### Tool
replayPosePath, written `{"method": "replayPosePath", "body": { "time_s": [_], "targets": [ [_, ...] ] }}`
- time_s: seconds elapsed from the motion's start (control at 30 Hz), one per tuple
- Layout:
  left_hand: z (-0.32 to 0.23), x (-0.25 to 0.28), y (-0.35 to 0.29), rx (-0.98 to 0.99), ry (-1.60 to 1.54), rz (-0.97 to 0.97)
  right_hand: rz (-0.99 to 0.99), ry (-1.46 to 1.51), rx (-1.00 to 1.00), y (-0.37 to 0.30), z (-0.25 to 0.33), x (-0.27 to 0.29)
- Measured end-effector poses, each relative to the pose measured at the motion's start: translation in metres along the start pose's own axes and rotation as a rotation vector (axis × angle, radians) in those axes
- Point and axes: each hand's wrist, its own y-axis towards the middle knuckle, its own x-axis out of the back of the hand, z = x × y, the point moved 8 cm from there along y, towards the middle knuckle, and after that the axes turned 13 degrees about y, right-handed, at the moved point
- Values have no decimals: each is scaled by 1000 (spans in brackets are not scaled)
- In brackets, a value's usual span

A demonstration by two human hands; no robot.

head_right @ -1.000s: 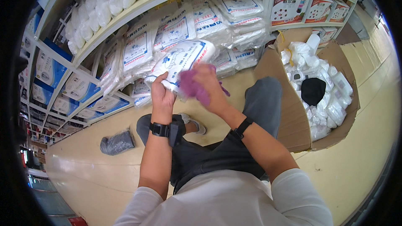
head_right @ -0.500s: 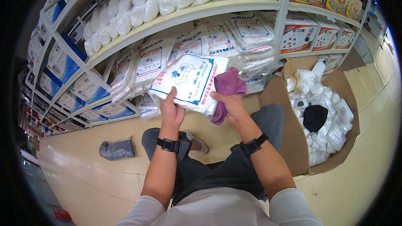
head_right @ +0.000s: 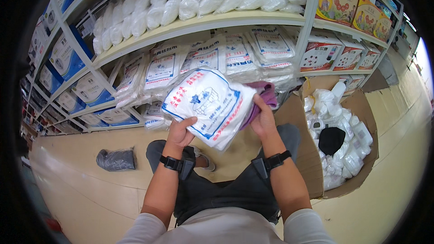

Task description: The person sits on the floor and wipes the plastic-wrapped packages on a shelf with a purple cloth. They handle each package individually, wiping the front and sides, then placing them back on the shelf.

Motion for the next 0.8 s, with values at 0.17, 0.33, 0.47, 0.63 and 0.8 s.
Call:
{"method": "replayPosePath", "body": {
  "time_s": [0.17,0.33,0.47,0.63,0.8],
  "targets": [
    [7,31,5,-27,93,-145,102,-774,-127,-24,-5,-66],
    [38,55,6,491,488,-417,103,-1063,472,-18,5,-88],
    [36,29,12,448,179,-186,720,-1608,651,-48,-28,-138],
    [27,16,29,421,190,-38,1256,-1910,716,-118,-108,-128],
    [-9,-3,15,19,608,-58,1300,-2016,681,-120,-106,-120]
  ]
}}
